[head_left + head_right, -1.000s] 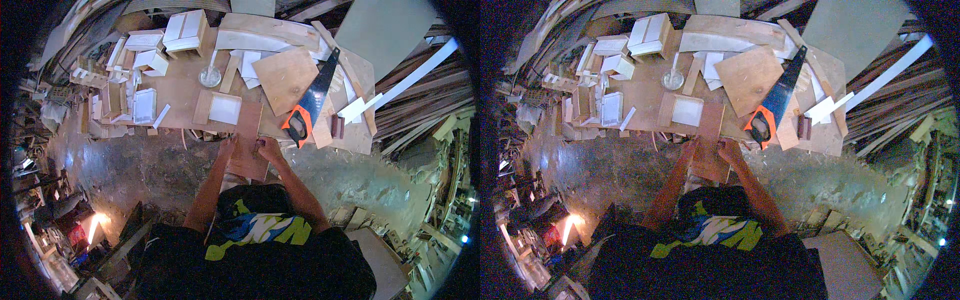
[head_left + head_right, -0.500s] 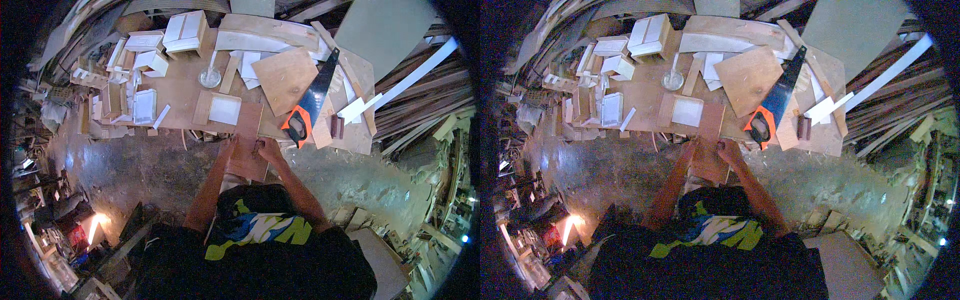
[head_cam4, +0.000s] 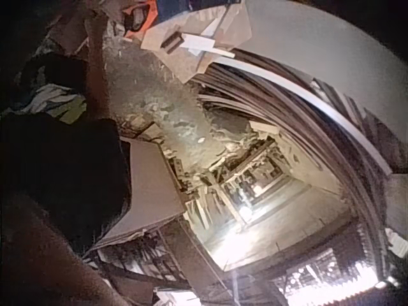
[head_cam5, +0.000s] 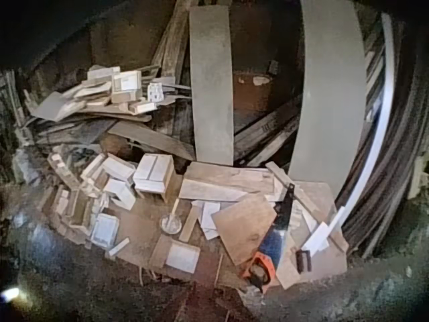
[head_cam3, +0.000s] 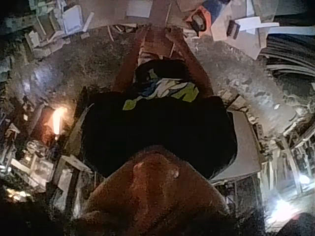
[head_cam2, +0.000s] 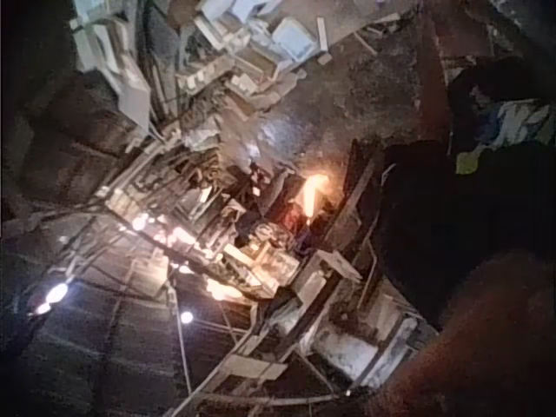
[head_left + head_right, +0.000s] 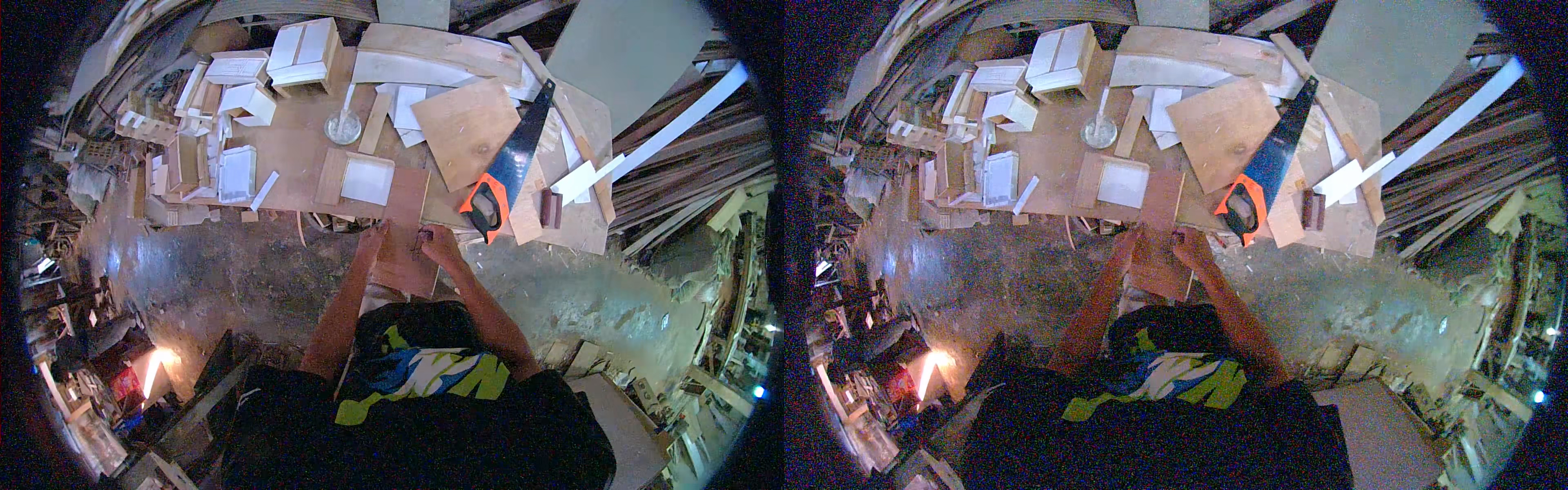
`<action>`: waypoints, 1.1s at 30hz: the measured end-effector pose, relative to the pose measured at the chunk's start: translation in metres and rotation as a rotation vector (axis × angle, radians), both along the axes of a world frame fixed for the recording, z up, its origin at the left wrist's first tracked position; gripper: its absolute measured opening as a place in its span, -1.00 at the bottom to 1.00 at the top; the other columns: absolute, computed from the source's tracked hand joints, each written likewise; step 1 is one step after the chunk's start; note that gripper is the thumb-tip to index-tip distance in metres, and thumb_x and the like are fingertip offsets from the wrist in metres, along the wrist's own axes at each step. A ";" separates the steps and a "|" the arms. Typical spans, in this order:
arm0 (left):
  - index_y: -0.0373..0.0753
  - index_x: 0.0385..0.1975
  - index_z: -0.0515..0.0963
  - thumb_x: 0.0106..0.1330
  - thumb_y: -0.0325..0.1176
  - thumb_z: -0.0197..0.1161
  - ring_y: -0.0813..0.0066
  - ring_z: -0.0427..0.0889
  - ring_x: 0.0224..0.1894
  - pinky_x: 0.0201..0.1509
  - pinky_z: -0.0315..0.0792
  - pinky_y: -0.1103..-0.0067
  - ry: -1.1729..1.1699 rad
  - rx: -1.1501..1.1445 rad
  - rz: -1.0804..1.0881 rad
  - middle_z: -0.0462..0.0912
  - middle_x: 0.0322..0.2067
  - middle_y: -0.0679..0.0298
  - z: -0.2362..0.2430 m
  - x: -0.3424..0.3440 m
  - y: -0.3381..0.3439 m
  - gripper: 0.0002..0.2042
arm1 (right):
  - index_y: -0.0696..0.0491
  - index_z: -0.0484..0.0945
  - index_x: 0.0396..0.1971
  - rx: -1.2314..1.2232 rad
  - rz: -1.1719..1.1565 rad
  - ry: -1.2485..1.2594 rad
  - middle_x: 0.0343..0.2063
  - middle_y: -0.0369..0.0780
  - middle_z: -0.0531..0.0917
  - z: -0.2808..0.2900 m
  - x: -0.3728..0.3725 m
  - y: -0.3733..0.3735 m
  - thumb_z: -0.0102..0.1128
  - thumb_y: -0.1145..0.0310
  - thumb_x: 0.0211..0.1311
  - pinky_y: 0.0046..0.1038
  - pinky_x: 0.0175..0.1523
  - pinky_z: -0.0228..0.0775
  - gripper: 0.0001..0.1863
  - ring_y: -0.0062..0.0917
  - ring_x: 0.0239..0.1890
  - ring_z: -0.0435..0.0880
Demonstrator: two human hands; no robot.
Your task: The person saws a small piece of wood by hand using a hand saw on a workbench.
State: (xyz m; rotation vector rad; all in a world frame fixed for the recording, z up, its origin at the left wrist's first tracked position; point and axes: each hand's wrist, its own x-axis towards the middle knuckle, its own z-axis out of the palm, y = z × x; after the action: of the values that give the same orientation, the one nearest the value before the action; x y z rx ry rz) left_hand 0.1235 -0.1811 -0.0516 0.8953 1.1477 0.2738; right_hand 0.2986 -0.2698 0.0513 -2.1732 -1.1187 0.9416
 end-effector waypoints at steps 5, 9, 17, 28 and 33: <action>-0.29 -0.10 0.40 0.12 -0.04 0.13 0.47 0.35 -0.18 -0.10 0.25 0.47 0.050 0.098 -0.058 0.45 -0.20 0.25 -0.009 -0.002 0.002 -0.53 | 0.13 0.55 -0.43 0.097 0.073 -0.060 -0.46 -0.04 0.57 0.002 0.000 0.000 0.04 0.43 -0.11 -0.31 -0.20 0.38 -0.80 -0.20 -0.35 0.55; -0.30 -0.06 0.37 0.13 -0.06 0.12 0.41 0.34 -0.07 -0.01 0.21 0.39 0.009 -0.113 0.003 0.42 -0.11 0.22 -0.026 -0.003 0.003 -0.52 | 0.14 0.55 -0.45 0.021 0.020 -0.070 -0.47 -0.01 0.56 0.006 0.000 0.000 0.05 0.42 -0.12 -0.28 -0.22 0.38 -0.81 -0.17 -0.36 0.55; -0.33 -0.16 0.43 0.13 -0.11 0.14 0.41 0.30 0.00 0.06 0.15 0.42 -0.099 0.424 -0.097 0.45 -0.15 0.24 -0.001 -0.007 -0.004 -0.59 | 0.15 0.54 -0.45 0.019 0.064 -0.012 -0.47 0.00 0.55 0.011 0.002 0.002 0.05 0.39 -0.11 -0.27 -0.20 0.36 -0.80 -0.16 -0.34 0.54; -0.30 -0.31 0.51 0.03 0.05 0.19 0.46 0.39 -0.15 -0.01 0.18 0.45 -0.055 0.100 0.096 0.48 -0.26 0.25 0.043 0.008 -0.005 -0.52 | 0.14 0.54 -0.46 0.067 0.065 -0.025 -0.50 0.01 0.55 0.004 0.003 0.002 0.03 0.33 -0.09 -0.25 -0.23 0.36 -0.78 -0.13 -0.38 0.54; -0.36 -0.26 0.49 0.03 0.05 0.18 0.44 0.37 -0.08 0.02 0.17 0.46 0.013 -0.038 0.058 0.49 -0.21 0.18 0.036 0.007 -0.002 -0.48 | 0.12 0.55 -0.45 -0.036 0.044 -0.046 -0.47 0.00 0.56 0.001 0.003 0.001 0.02 0.34 -0.09 -0.25 -0.21 0.37 -0.77 -0.13 -0.36 0.54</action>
State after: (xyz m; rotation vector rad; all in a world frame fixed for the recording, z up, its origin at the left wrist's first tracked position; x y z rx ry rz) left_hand 0.1307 -0.1829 -0.0159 0.8324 1.1885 0.2928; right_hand 0.3017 -0.2686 0.0518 -2.2177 -1.1846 0.9428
